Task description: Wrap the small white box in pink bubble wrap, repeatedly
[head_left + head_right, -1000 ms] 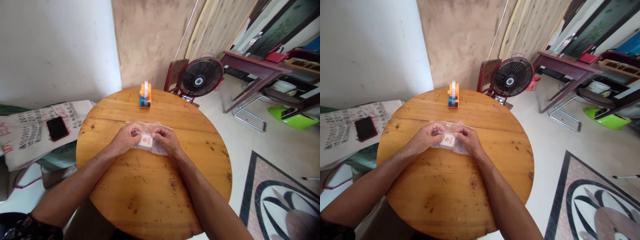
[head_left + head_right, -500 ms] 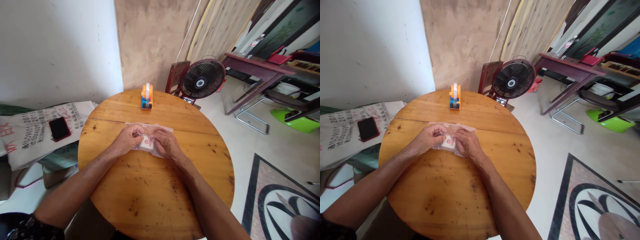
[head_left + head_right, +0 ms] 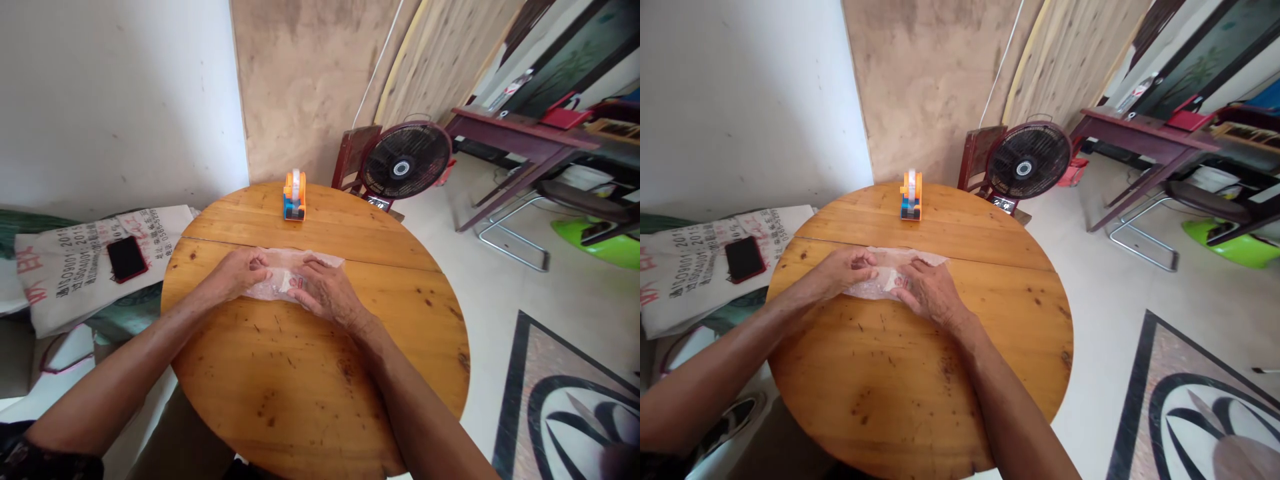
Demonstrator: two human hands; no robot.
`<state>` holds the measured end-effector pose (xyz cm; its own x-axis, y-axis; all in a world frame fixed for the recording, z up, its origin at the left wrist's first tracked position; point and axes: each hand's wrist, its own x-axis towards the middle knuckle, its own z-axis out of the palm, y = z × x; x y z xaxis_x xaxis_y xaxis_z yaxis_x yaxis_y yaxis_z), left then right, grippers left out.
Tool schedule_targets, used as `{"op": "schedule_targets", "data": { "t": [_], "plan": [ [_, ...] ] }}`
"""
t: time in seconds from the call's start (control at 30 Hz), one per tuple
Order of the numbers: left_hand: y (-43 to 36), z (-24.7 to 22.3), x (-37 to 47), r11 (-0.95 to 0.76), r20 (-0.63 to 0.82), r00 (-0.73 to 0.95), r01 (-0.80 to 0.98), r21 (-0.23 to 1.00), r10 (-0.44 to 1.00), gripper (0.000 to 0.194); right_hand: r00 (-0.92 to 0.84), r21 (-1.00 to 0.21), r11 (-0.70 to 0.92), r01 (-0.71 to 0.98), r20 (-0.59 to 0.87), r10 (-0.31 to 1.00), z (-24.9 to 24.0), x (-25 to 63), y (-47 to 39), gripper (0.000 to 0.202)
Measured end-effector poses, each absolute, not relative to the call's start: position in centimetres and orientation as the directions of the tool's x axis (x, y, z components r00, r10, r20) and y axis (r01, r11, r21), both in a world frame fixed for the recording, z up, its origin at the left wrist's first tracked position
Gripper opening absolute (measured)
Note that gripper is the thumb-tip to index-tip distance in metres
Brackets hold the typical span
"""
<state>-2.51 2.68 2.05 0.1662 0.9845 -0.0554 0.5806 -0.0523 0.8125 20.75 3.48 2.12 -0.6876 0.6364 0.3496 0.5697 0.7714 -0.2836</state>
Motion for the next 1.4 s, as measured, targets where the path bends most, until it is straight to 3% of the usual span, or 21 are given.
{"op": "schedule_targets", "data": {
  "t": [0.07, 0.17, 0.33, 0.4, 0.47, 0.57, 0.67, 0.77, 1.07, 1.23, 1.4],
  "plan": [
    [2.4, 2.4, -2.6, -0.048, -0.052, 0.117, 0.717, 0.695, 0.992, 0.018, -0.702, -0.287, 0.769, 0.571, 0.315, 0.639, 2.2, 20.6, 3.4, 0.034],
    [1.7, 2.8, -2.5, 0.014, -0.039, 0.007, 0.856, 0.518, 0.999, 0.035, -0.705, -0.334, 0.772, 0.54, 0.322, 0.632, 2.2, 20.5, 3.4, 0.034],
    [0.5, 3.5, -3.3, 0.062, -0.088, -0.026, 0.897, 0.437, 0.996, 0.05, -0.691, -0.377, 0.765, 0.522, 0.339, 0.639, 1.7, 20.6, 3.8, 0.038],
    [0.3, 3.6, -3.6, 0.082, -0.127, -0.026, 0.885, 0.458, 0.992, 0.046, -0.69, -0.392, 0.756, 0.525, 0.324, 0.647, 1.7, 20.7, 3.8, 0.039],
    [0.3, 3.5, -3.6, 0.146, -0.213, -0.03, 0.82, 0.554, 0.977, 0.042, -0.691, -0.401, 0.748, 0.529, 0.308, 0.654, 1.7, 20.7, 3.8, 0.04],
    [0.4, 3.2, -3.1, 0.304, -0.378, -0.003, 0.6, 0.74, 0.926, 0.035, -0.69, -0.404, 0.743, 0.534, 0.3, 0.659, 1.7, 20.7, 3.8, 0.039],
    [0.5, 3.0, -2.4, 0.41, -0.442, -0.006, 0.386, 0.826, 0.897, 0.027, -0.688, -0.407, 0.745, 0.529, 0.307, 0.657, 1.6, 20.8, 3.9, 0.038],
    [0.6, 3.0, -1.7, 0.441, -0.459, -0.016, 0.305, 0.844, 0.888, 0.021, -0.691, -0.402, 0.747, 0.529, 0.307, 0.654, 1.7, 20.8, 3.9, 0.038],
    [1.4, 3.5, 0.5, 0.406, -0.405, -0.063, 0.281, 0.87, 0.912, 0.006, -0.701, -0.392, 0.748, 0.536, 0.287, 0.653, 2.2, 20.5, 3.8, 0.041],
    [1.2, 3.8, 0.5, 0.442, -0.454, -0.008, 0.243, 0.863, 0.891, 0.021, -0.702, -0.395, 0.751, 0.53, 0.292, 0.649, 1.9, 20.6, 4.0, 0.044],
    [1.7, 3.8, 0.7, 0.413, -0.429, -0.012, 0.297, 0.861, 0.903, 0.016, -0.697, -0.399, 0.738, 0.544, 0.275, 0.662, 2.0, 20.5, 3.9, 0.041]
  ]
}}
